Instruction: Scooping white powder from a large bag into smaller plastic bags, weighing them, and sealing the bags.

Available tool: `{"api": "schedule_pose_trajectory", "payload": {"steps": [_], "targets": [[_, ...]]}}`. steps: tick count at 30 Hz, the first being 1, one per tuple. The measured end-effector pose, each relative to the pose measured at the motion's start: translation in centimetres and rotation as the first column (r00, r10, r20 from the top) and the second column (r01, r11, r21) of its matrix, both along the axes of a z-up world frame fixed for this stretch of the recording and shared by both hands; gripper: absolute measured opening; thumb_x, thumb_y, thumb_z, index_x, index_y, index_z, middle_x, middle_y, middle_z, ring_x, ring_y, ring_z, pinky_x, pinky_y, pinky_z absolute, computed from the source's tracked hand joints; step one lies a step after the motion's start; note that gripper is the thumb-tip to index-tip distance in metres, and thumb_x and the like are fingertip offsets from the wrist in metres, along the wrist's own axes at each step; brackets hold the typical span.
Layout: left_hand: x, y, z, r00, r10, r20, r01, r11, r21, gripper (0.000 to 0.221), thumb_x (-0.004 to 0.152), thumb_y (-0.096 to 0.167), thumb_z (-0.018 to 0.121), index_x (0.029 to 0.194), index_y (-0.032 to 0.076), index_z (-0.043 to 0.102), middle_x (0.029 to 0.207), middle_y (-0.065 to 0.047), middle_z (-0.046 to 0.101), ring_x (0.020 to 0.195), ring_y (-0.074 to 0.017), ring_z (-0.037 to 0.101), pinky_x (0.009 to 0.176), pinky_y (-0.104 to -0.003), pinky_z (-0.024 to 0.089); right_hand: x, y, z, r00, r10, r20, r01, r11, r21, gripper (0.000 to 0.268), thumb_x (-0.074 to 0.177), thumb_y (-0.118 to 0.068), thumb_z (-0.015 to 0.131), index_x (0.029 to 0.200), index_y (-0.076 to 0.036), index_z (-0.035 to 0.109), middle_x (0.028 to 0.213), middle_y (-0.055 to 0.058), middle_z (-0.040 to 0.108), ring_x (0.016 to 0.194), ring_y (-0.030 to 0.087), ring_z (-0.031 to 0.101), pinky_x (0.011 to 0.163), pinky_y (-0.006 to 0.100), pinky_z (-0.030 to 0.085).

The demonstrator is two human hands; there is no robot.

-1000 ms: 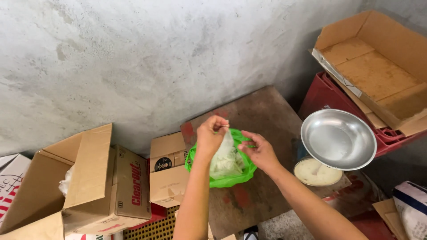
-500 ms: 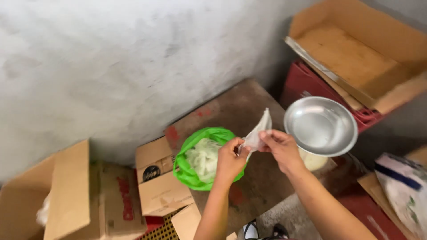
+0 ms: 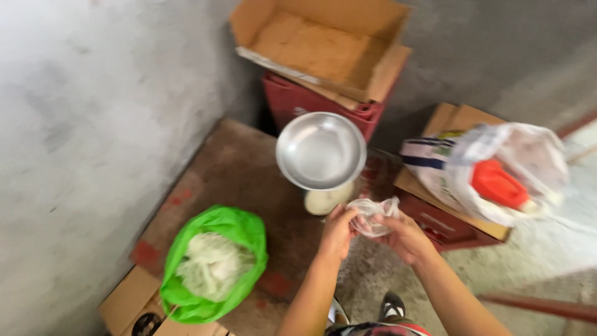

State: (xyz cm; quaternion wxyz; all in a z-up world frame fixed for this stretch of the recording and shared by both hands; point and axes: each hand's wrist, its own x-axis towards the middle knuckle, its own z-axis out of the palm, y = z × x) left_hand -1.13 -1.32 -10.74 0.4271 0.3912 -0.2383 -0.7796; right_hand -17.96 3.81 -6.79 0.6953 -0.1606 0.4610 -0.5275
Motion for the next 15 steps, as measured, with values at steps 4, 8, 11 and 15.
{"api": "schedule_pose_trajectory", "payload": {"steps": [4, 8, 11, 15], "targets": [[-5.0, -2.8, -7.6, 0.998, -0.058, -0.004, 0.058, 0.993, -0.105, 0.008, 0.099, 0.017, 0.067, 0.097, 0.014, 0.06, 0.082, 0.0, 0.065, 0.068, -0.0125, 0.061, 0.061, -0.03, 0.049, -7.2, -0.5, -10.2, 0.997, -0.068, -0.044, 0.068, 0.997, 0.018, 0.027, 0.091, -0.018, 0.07, 0.115, -0.006, 0.067, 0.105, 0.009, 0.073, 0.093, 0.024, 0.069, 0.08, 0.044, 0.056], [-7.9, -3.1, -8.1, 0.986, -0.151, 0.065, 0.16, 0.974, -0.161, 0.023, 0.089, 0.017, 0.079, 0.101, 0.013, 0.06, 0.087, 0.002, 0.067, 0.072, -0.0089, 0.063, 0.063, -0.029, 0.05, -12.6, 1.4, -8.9, 0.975, -0.136, 0.176, 0.11, 0.983, 0.149, 0.024, 0.091, -0.021, 0.063, 0.109, -0.005, 0.066, 0.1, 0.011, 0.074, 0.09, 0.025, 0.072, 0.082, 0.044, 0.06], [-10.0, -2.5, -14.1, 0.807, -0.263, 0.529, 0.446, 0.858, -0.253, 0.027, 0.084, 0.015, 0.084, 0.103, 0.009, 0.065, 0.09, 0.0, 0.069, 0.073, -0.0091, 0.06, 0.059, -0.029, 0.045, -17.2, 3.4, -12.5, 0.965, -0.161, 0.209, 0.129, 0.979, 0.158, 0.023, 0.092, -0.022, 0.062, 0.108, -0.006, 0.065, 0.098, 0.01, 0.073, 0.087, 0.024, 0.073, 0.079, 0.042, 0.061], [-13.7, -2.4, -17.9, 0.769, -0.258, 0.585, 0.332, 0.943, -0.021, 0.024, 0.089, 0.016, 0.08, 0.11, 0.005, 0.072, 0.089, -0.009, 0.064, 0.074, -0.023, 0.056, 0.058, -0.04, 0.047, -19.5, 5.5, -10.8, 0.993, -0.042, -0.108, 0.047, 0.998, 0.042, 0.027, 0.093, -0.02, 0.072, 0.116, -0.008, 0.067, 0.098, 0.008, 0.072, 0.08, 0.02, 0.07, 0.062, 0.039, 0.056]]}}
